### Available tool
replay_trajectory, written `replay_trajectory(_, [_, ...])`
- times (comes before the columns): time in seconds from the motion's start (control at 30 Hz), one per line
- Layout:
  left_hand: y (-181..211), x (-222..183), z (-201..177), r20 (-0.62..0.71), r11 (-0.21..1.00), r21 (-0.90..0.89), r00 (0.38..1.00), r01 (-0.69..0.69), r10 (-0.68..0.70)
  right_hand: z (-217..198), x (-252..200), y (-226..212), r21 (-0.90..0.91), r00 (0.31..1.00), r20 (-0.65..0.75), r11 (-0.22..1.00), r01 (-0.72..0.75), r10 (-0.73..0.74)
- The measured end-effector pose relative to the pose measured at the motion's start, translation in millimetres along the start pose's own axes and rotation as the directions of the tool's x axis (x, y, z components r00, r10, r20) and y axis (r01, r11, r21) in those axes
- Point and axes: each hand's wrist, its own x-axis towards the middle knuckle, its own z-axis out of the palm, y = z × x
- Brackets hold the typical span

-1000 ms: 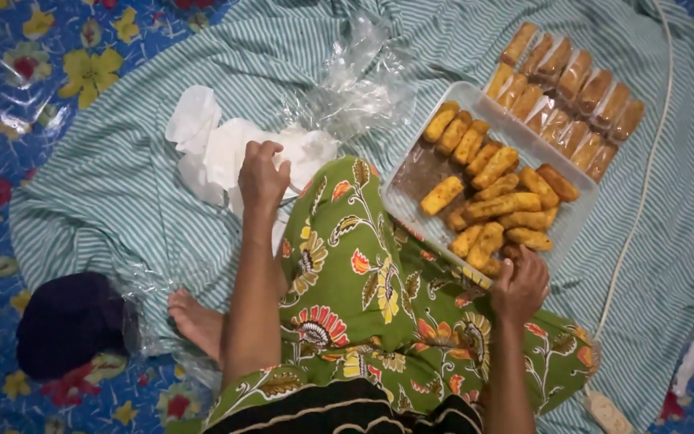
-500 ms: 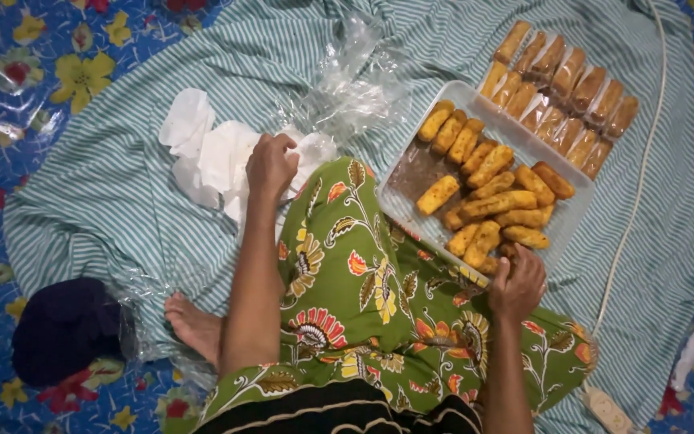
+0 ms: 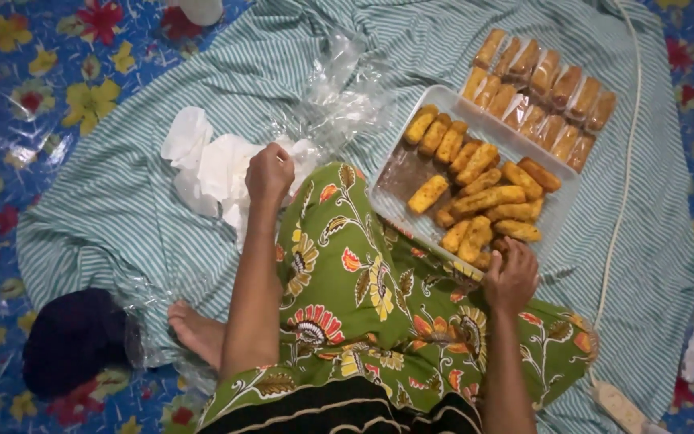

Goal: A person is manually wrapping individual fried snacks into small plastic sleeves for packaging.

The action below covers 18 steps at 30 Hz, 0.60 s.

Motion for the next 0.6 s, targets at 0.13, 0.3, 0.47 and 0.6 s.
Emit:
replay_trajectory(0.13, [10,-23,-26,-0.218,0.983,-0.02,0.961,-0.181,0.173,-1,0,-2,-0.001,1.0,-0.008,1.0,-0.003,0.003])
replay_trajectory(0.3, [38,-43,-58,-0.508,0.9,-0.113,0.803,-0.422,0.312,-3,1,-4,0.0,1.0,-0.017,1.0,-0.019,0.019])
replay_trajectory(0.47, [104,-79,-43,-0.251,0.629,-0.709,0.948,-0.319,0.198,-9,3,1,0.237,0.998,-0.049,0.971,-0.031,0.044])
replay_trajectory(0.6, [157,-123,-30,0.105,0.265,-0.964,0.955,0.029,0.278,-46,4,-31,0.505,0.984,-0.074,0.857,-0.103,0.162])
